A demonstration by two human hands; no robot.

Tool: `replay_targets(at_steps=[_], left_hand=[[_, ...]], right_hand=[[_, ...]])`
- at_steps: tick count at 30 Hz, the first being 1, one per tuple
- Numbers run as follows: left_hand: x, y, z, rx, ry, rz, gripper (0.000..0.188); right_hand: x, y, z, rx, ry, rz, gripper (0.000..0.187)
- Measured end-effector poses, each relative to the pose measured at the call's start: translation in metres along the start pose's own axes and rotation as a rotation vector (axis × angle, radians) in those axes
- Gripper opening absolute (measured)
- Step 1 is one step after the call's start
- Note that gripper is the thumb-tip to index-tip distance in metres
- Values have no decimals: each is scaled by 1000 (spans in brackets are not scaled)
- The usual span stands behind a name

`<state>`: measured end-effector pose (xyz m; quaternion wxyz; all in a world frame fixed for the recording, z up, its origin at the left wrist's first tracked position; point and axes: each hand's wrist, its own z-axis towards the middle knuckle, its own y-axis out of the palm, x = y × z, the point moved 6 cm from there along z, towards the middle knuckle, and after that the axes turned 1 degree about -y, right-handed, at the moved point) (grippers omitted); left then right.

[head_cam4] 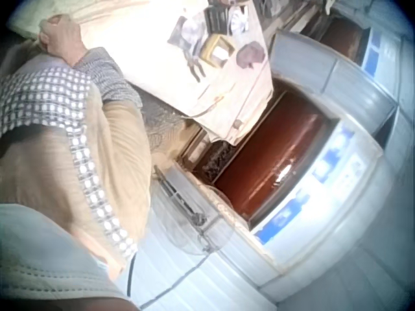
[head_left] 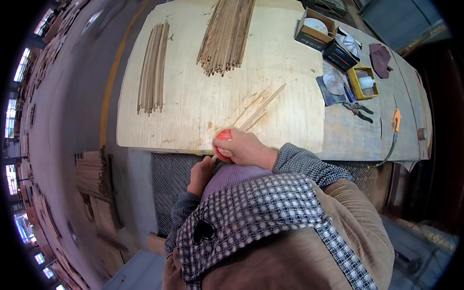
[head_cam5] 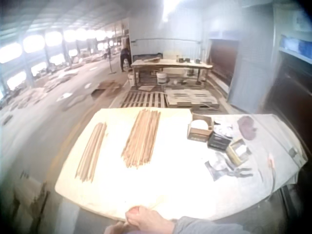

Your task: The person sands multiple wooden rods individually using a handheld orbital sander and then wipes one rod with a cloth.

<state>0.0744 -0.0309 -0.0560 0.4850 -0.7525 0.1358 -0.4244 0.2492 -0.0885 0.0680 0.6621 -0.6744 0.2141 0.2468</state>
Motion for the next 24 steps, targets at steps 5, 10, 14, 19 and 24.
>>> replay_targets(at_steps=[5, 10, 14, 19, 24], left_hand=[[3, -9, 1, -56, -111, -101, 19], [11, -19, 5, -111, -193, -180, 26], [31, -21, 2, 98, 93, 207, 16], [14, -2, 1, 74, -65, 219, 15], [14, -5, 8, -20, -132, 201, 23]], right_hand=[[56, -52, -10, 101, 370, -25, 37], [152, -101, -31, 402, 593, -153, 57], [157, -113, -25, 346, 579, -196, 54], [83, -75, -12, 170, 448, -65, 37], [32, -8, -2, 148, 94, 2, 31]])
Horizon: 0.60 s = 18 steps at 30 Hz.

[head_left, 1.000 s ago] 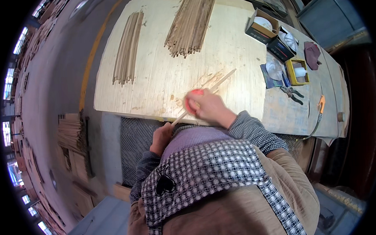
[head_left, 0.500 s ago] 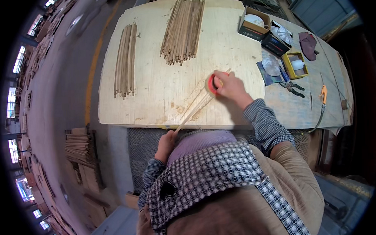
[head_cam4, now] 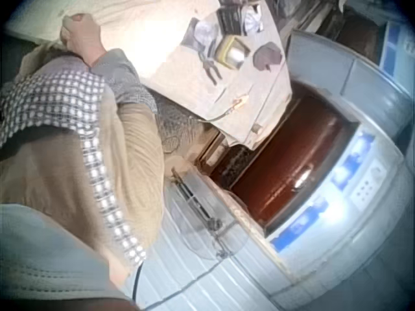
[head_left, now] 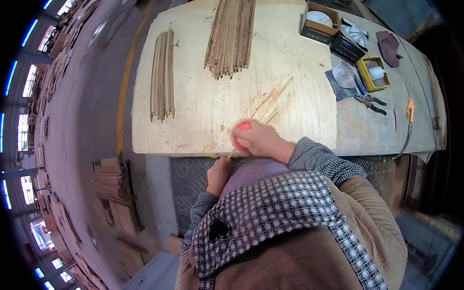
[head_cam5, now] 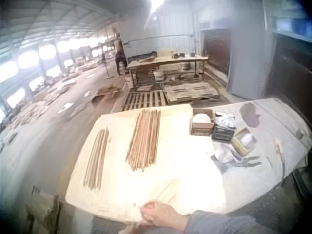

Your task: The person sands multiple wooden rods individually using a handheld orbital sander and then wipes one rod with a cloth.

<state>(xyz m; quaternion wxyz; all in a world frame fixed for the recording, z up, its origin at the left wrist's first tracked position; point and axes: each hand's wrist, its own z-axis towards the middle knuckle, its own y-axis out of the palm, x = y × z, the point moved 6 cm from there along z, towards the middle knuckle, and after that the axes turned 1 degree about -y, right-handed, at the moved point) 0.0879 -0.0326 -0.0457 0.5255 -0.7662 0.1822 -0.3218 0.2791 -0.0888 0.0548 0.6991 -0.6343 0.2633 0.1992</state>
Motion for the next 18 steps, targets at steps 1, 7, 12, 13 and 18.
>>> replay_targets(at_steps=[1, 7, 12, 13, 18], left_hand=[[0, 1, 1, -12, -11, -9, 24], [1, -2, 1, -69, -20, -8, 28], [7, -14, -3, -69, 53, -64, 29], [5, -12, -3, -80, 47, -71, 30], [5, -10, 0, -74, 71, -153, 32]], right_hand=[[-11, 4, 0, 34, -97, 21, 31], [3, -13, -5, -12, 29, -27, 30], [75, -74, -2, 73, 448, -95, 36], [89, -87, -3, 109, 484, -134, 36], [119, -109, -10, 259, 521, -146, 34]])
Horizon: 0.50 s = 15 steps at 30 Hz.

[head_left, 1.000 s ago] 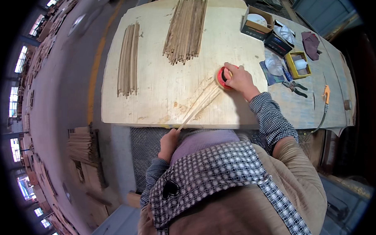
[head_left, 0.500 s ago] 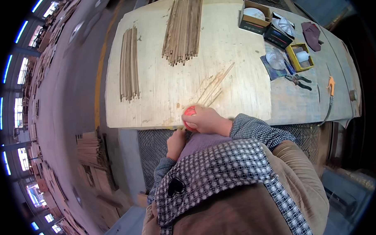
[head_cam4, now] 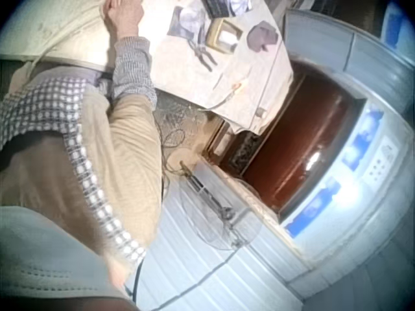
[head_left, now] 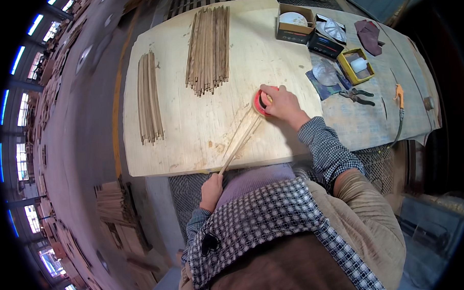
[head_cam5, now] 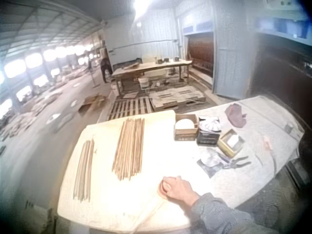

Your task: The person sands multiple wooden rods individually using a handheld orbital sander and then wipes one rod with a cloth.

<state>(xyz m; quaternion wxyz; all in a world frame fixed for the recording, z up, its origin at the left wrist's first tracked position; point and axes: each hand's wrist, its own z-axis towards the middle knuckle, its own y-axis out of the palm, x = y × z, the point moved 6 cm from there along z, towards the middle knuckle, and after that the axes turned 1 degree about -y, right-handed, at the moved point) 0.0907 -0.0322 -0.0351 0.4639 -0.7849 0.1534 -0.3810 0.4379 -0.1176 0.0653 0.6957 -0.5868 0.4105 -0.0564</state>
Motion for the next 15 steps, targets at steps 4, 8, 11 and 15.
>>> replay_targets(at_steps=[4, 8, 11, 15], left_hand=[[-1, -2, 4, -34, -46, -91, 32], [-8, -2, 3, -99, -62, -127, 33], [-2, -6, 3, -110, -65, -200, 35], [-7, -1, 5, -108, -25, -287, 36]], right_hand=[[-21, 18, -23, -120, -104, 51, 35], [-20, 15, -17, -111, -40, 12, 37], [6, 4, 1, 67, 15, -34, 44], [19, -4, 6, 39, 35, -18, 49]])
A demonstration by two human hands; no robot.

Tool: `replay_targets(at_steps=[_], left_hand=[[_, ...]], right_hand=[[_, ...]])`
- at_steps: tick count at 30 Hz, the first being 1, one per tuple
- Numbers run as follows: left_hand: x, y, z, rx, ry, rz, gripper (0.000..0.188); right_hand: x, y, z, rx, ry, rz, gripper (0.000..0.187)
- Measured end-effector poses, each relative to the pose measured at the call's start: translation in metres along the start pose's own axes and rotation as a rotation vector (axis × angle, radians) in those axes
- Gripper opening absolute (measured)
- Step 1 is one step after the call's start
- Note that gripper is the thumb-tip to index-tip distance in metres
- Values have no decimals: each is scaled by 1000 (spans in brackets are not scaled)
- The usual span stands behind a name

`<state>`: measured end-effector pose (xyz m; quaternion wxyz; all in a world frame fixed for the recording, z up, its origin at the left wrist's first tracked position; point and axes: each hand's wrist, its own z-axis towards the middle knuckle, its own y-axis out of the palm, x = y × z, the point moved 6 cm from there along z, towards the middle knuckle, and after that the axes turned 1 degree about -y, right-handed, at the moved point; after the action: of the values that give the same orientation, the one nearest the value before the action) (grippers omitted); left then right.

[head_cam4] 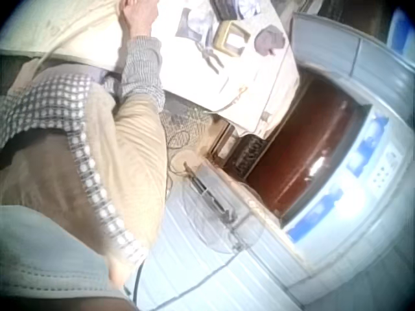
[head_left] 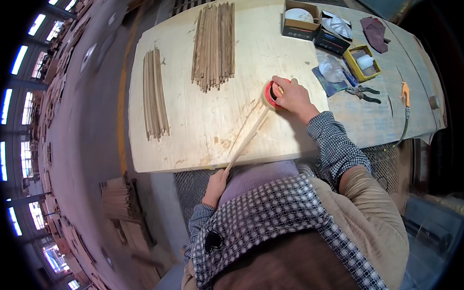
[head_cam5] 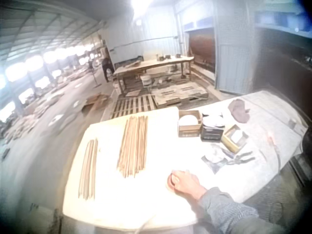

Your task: The person sands multiple wooden rods individually using a handheld orbital sander and then wipes one rod with a cloth.

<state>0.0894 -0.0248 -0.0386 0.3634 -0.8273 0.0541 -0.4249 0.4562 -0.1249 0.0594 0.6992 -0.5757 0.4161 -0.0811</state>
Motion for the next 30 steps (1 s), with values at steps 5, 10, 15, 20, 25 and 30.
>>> replay_targets(at_steps=[5, 10, 15, 20, 25, 30], left_hand=[[1, -2, 4, 19, -13, 3, 36], [-3, -2, 2, 39, -62, 4, 35], [-17, 8, 9, 46, -15, 22, 37], [-8, 6, 10, 10, -52, -19, 39], [-9, 5, 8, -8, -40, -27, 37], [12, -1, 4, 187, 45, 252, 26]], right_hand=[[-39, 22, -28, -87, -94, 78, 52], [-111, 45, -67, -171, -378, 184, 28], [-143, 80, -100, -351, -575, 158, 26], [-139, 71, -98, -388, -573, 111, 27], [-74, 48, -41, -288, -208, 110, 40], [-21, 6, 4, -35, -56, -64, 40]])
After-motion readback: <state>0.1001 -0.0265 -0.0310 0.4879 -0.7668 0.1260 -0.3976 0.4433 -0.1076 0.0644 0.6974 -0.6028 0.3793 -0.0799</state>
